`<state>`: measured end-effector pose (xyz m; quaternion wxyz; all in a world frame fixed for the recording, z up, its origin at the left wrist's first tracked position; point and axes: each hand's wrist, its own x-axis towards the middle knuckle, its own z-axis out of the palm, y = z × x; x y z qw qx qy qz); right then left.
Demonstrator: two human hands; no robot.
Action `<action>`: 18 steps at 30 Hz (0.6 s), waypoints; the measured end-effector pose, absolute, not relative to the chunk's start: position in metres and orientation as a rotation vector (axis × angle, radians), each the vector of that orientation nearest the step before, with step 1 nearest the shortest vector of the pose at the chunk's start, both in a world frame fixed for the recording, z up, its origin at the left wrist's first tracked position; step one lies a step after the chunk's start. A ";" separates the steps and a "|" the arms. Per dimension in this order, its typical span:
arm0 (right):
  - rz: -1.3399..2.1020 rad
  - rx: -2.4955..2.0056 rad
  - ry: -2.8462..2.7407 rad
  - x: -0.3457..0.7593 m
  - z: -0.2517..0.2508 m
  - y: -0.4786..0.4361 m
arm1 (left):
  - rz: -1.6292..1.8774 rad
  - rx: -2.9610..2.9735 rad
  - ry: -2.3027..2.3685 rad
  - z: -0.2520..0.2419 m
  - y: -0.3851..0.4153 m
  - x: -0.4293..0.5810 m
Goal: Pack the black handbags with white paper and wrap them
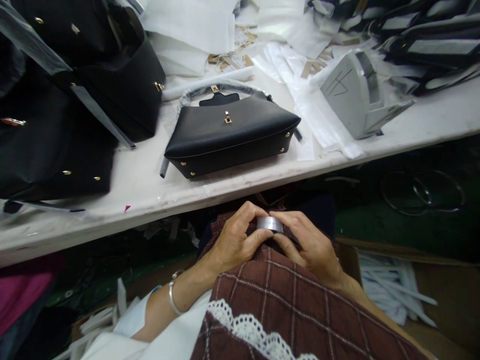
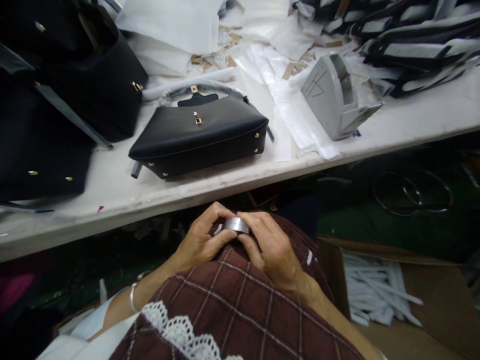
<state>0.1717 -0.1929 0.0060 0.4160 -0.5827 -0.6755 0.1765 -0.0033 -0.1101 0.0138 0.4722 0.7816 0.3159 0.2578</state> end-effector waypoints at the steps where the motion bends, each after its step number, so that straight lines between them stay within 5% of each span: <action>1: 0.407 -1.473 -1.713 0.171 0.008 -0.194 | 0.651 1.944 0.774 0.014 -0.112 -0.002; 7: 0.290 -1.546 -1.714 0.167 0.021 -0.190 | 0.785 2.042 0.822 0.020 -0.118 0.006; 14: 0.625 -1.526 -1.363 0.164 0.019 -0.179 | 0.837 1.377 0.930 0.010 -0.114 0.017; 18: 0.541 -1.535 -1.376 0.166 0.016 -0.180 | 0.745 1.374 0.847 0.008 -0.111 0.014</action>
